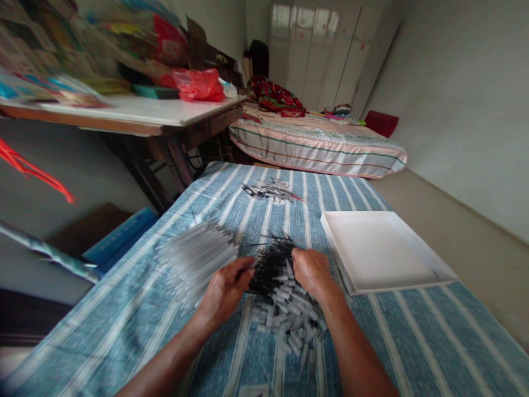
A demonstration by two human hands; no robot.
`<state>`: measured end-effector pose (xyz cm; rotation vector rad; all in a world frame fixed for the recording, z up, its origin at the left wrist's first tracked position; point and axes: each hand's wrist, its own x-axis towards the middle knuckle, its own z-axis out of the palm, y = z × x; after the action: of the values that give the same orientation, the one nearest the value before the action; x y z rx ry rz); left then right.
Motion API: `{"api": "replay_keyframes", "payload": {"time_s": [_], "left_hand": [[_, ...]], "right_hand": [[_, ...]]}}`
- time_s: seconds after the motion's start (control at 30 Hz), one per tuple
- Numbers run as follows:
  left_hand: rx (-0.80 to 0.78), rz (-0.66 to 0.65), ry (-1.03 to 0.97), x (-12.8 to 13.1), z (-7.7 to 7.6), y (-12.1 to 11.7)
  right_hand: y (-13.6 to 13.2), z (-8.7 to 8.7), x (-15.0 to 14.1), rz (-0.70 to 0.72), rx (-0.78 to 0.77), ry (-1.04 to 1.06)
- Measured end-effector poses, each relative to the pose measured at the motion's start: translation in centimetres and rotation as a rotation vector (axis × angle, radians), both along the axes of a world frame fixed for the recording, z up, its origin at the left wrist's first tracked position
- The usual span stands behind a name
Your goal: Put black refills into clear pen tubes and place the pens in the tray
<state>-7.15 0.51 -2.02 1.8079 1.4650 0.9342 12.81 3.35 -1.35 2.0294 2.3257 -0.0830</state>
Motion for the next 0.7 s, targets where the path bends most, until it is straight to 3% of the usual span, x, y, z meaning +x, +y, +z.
{"api": "replay_keyframes", "payload": {"time_s": [0.33, 0.7], "left_hand": [[0.008, -0.02, 0.045, 0.1, 0.1, 0.1], [-0.018, 0.003, -0.002, -0.1, 0.0, 0.2]], "right_hand": [[0.0, -0.2, 0.3, 0.036, 0.016, -0.016], [-0.9, -0.1, 2.9, 0.032, 0.165, 0.242]]}}
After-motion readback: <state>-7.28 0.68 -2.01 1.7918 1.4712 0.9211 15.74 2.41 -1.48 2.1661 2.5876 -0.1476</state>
